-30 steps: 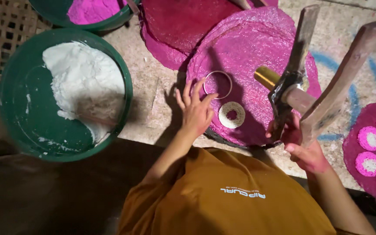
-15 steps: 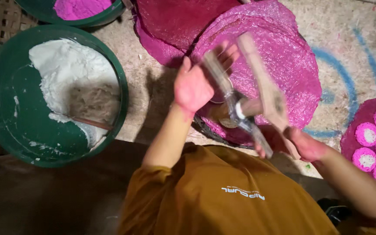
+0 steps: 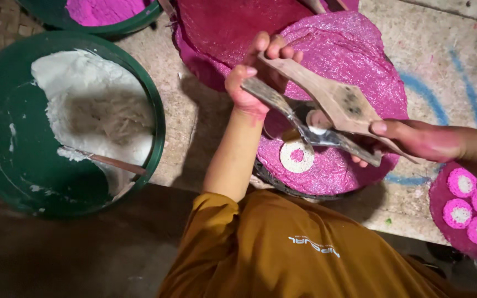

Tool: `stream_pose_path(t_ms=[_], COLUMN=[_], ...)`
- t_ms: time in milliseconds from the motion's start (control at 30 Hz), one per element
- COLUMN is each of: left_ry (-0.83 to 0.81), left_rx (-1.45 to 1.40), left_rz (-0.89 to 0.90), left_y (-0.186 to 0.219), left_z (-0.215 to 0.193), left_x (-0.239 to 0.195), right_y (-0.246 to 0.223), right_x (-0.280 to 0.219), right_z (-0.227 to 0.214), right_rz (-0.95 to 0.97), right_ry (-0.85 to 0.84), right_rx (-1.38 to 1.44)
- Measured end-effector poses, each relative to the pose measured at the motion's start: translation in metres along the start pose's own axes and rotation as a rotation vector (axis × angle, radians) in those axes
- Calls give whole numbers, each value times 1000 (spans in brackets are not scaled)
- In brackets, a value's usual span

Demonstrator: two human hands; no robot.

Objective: The person repeatedly scoops white clay into a handheld press, then presses it onto a pink glittery surface to form white circular shapes. The person arranges the formed circles on the pink surface and continues the cycle.

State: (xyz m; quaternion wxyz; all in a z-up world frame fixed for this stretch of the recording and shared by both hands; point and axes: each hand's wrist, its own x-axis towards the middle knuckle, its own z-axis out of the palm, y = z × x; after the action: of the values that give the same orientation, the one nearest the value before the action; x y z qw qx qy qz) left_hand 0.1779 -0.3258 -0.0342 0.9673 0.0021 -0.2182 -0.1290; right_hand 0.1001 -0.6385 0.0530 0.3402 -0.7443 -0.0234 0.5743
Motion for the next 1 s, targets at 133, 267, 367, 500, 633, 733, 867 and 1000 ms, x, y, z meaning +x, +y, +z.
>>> stream_pose_path(t_ms=[133,267,367,500,633,733,867,1000], left_ry=[5,-38,-107,-96,-39,-58,-116,-162], left_rx=[-123,-148,-131,-158,-227,-283,-252,-158], left_rz=[120,177,176,160,136,124,100,80], left_y=[-5,6,21,22,0,-16,-15,3], left_z=[-23,-41,-50,-59,-67,-73,-75,-70], left_x=[-5,-8,-10,-16,-24,-16,8,20], right_y=[-37,-61,-69,-72,-68,-62,-57,-58], right_x=[5,15,26,29,21,14,17,32], right_z=[6,17,28,38,38,35,34,40], right_rz=[159,137,-54,9,87,136,76,-86], right_ry=[107,143,142,183,192,306,461,496], right_rx=[-96,-123,62,-4,21,-65,-159,-203])
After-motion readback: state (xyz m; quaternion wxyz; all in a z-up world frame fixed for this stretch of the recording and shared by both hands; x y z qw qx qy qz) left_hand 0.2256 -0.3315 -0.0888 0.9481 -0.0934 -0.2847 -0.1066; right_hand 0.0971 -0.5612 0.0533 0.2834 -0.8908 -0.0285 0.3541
